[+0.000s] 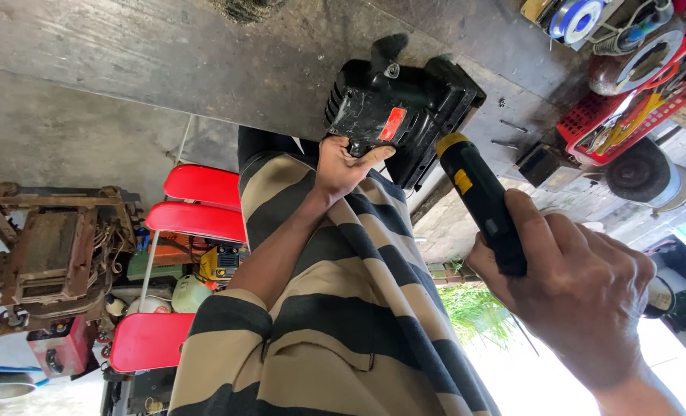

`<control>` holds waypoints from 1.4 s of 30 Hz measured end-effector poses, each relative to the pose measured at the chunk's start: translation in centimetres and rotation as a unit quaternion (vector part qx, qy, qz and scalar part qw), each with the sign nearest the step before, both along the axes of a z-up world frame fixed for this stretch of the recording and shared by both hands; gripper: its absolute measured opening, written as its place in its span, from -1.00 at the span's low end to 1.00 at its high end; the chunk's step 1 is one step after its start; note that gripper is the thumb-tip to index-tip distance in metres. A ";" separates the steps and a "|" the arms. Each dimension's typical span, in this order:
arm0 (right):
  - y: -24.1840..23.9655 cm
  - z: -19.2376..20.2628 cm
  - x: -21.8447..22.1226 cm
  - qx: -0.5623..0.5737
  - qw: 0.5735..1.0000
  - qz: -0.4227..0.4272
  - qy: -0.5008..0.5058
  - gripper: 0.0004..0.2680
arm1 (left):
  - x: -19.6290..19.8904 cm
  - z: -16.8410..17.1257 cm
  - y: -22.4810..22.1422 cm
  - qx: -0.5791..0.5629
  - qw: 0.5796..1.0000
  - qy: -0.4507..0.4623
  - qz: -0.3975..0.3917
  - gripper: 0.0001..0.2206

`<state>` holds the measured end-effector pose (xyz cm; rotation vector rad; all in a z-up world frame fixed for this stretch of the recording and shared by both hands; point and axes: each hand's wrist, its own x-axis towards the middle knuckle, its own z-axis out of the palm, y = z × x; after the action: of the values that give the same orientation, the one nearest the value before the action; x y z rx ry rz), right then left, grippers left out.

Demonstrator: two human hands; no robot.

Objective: Disassembling and inspecting a power tool using an electric screwdriver on a workshop bench.

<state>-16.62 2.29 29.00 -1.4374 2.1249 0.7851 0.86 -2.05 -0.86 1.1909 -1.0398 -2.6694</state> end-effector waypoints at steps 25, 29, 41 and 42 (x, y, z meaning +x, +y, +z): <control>1.2 -0.8 -2.9 -0.039 0.997 -0.052 -0.040 -0.52 | -0.7 1.1 -1.6 0.015 0.995 -0.083 -0.061 -0.80; 2.4 1.5 -1.4 -0.059 0.985 -0.108 -0.120 -0.46 | -1.9 2.7 -3.6 -0.087 0.967 -0.154 -0.184 -0.64; 10.6 3.8 1.7 -0.190 0.942 -0.277 -0.009 -0.52 | -5.0 0.2 -1.4 -0.369 0.770 -0.216 -0.474 -0.27; 10.1 3.3 1.9 -0.218 0.931 -0.289 -0.041 -0.56 | -4.7 0.8 -2.3 -0.377 0.762 -0.234 -0.472 -0.31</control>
<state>-14.75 12.35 32.33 -0.9002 2.5615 0.0273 -3.82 -4.32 -0.05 1.3204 -3.0781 -1.8031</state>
